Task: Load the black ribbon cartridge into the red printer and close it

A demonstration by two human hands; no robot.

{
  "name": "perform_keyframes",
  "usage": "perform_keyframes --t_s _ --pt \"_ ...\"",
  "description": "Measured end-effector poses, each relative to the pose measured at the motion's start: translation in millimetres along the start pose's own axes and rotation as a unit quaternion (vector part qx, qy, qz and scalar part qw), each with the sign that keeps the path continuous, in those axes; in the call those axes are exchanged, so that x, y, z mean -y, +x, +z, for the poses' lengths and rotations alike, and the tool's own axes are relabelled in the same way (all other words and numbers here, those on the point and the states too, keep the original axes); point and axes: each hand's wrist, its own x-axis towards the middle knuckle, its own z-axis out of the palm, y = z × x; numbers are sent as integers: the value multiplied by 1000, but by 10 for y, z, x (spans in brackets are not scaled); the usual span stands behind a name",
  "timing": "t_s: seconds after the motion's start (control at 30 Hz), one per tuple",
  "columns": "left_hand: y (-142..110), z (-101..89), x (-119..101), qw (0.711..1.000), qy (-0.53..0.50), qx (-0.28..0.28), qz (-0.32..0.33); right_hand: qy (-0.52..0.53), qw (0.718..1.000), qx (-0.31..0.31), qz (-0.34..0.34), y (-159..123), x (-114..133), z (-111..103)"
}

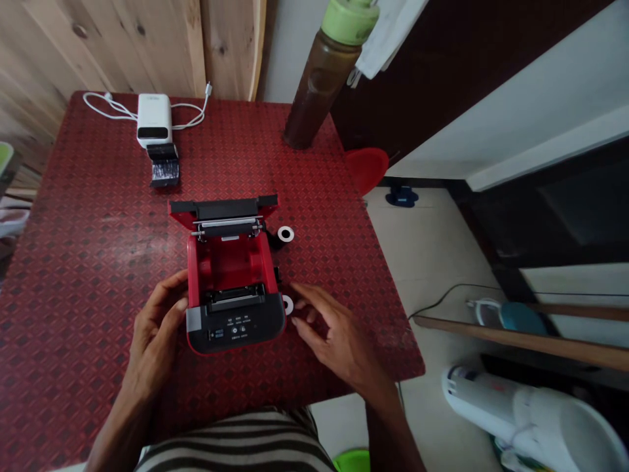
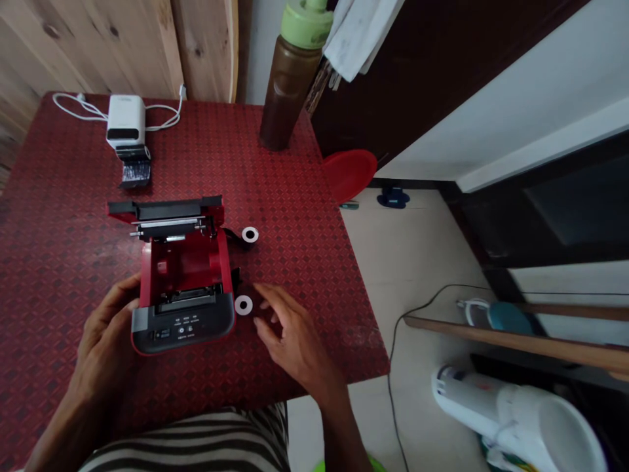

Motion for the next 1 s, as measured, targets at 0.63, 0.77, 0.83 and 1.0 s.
perform_keyframes --t_s 0.63,0.77,0.83,1.0 --pt "12 10 -20 998 -56 34 1 42 983 -177 30 928 9 -64" --pt "-4 32 -74 998 -52 33 -5 89 988 -122 22 556 444 -612" --pt "-2 32 -75 998 -48 38 -2 112 992 -56 -10 465 675 -765" --pt "4 21 -36 998 -45 38 7 7 985 81 -154 648 1050 -619"
